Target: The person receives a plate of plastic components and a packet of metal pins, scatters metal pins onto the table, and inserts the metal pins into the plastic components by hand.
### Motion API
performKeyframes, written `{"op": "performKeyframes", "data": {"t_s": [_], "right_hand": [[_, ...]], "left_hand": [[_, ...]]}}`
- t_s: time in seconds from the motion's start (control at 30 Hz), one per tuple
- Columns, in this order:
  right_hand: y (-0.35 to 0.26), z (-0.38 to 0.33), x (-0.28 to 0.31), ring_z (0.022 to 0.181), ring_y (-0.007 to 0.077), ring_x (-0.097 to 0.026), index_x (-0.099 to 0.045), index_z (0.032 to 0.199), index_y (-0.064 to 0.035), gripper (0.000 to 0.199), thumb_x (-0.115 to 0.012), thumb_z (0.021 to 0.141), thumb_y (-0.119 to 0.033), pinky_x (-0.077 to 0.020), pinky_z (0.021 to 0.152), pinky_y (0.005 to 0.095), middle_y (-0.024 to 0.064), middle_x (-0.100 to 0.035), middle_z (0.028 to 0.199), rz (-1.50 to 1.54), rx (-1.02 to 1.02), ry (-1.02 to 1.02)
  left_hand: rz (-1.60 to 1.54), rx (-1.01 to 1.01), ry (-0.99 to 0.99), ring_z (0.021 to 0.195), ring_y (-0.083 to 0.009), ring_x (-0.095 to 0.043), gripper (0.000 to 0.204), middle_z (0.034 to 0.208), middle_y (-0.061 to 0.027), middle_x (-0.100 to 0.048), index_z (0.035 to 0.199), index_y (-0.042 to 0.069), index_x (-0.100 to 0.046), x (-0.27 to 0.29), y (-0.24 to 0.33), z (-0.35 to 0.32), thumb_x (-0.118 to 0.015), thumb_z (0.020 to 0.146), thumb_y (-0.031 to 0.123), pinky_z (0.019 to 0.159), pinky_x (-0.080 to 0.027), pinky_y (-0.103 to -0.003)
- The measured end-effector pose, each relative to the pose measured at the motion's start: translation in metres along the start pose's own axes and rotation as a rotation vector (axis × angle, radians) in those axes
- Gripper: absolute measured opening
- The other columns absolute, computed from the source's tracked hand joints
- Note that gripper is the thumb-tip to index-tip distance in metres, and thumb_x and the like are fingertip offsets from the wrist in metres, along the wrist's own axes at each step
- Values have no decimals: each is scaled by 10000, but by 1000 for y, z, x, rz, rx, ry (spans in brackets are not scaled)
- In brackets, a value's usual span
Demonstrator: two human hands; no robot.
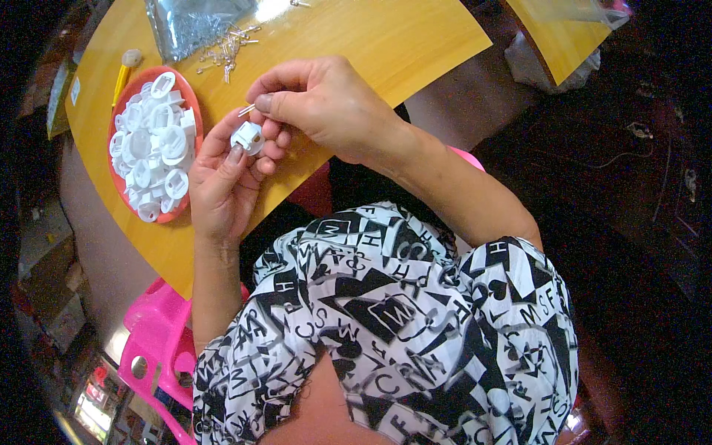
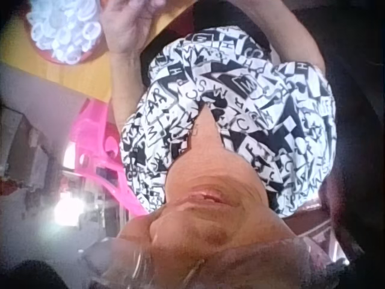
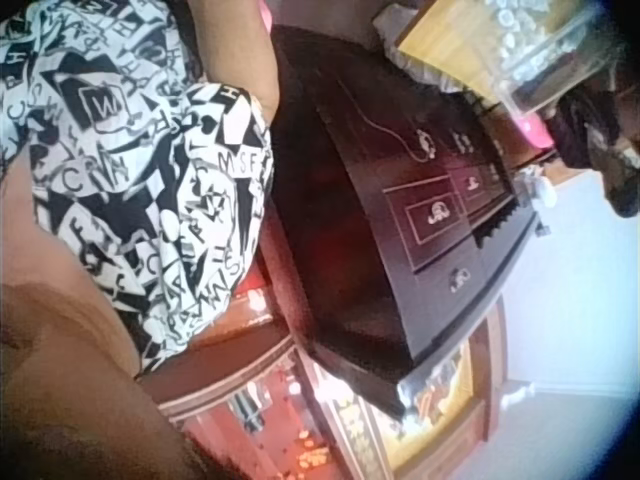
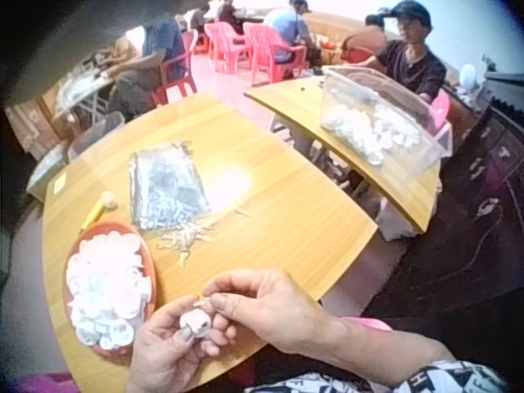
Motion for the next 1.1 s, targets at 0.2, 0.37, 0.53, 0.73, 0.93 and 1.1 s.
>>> {"op": "performKeyframes", "data": {"t_s": [0.2,0.37,0.53,0.73,0.93,1.1], "right_hand": [[-27,-19,-12,635,112,-628,-633,924,57,125,-538,868,-2,-505,566,237,99,-657,766,-232,72,-33],[-28,-30,-16,655,174,-654,-613,896,53,102,-546,825,26,-513,600,297,132,-639,737,-540,336,16],[-32,-34,-19,657,207,-666,-619,892,42,95,-562,816,29,-512,588,297,145,-642,742,-654,393,23],[-27,-34,-19,667,248,-665,-627,894,26,96,-580,810,15,-512,589,317,149,-641,739,-649,364,43],[-27,-34,-17,668,307,-645,-627,881,21,92,-601,798,-11,-503,585,350,168,-627,744,-730,471,96],[-33,-36,-20,653,315,-628,-613,860,17,77,-596,786,2,-492,566,364,164,-607,717,-853,541,70]], "left_hand": [[34,-57,-17,979,-260,-632,386,1207,-223,-563,1289,-39,-435,0,-1,-1,-541,922,18,814,-545,-329],[48,-95,-42,978,-245,-632,422,1193,-221,-572,1293,-34,-428,-2,-2,-1,-580,901,10,818,-542,-318],[8,-105,-51,961,-230,-633,424,1201,-221,-566,1295,-36,-428,-5,-2,-1,-579,901,2,825,-538,-311],[-4,-91,-56,960,-220,-632,418,1203,-224,-565,1293,-44,-426,-6,-1,-1,-572,903,-5,835,-535,-306],[-5,-101,-48,965,-226,-634,407,1207,-225,-565,1288,-44,-431,-5,-1,-2,-565,905,-10,845,-533,-312],[5,-92,-40,959,-228,-638,396,1202,-226,-569,1278,-45,-440,-6,0,-1,-568,904,-8,848,-534,-318]]}}
Point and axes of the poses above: each hand's wrist, its own z-axis towards the middle knuckle, its own x-axis out of the back of the hand, y = z × x, the point moved 5 cm from there along z, towards the middle knuckle
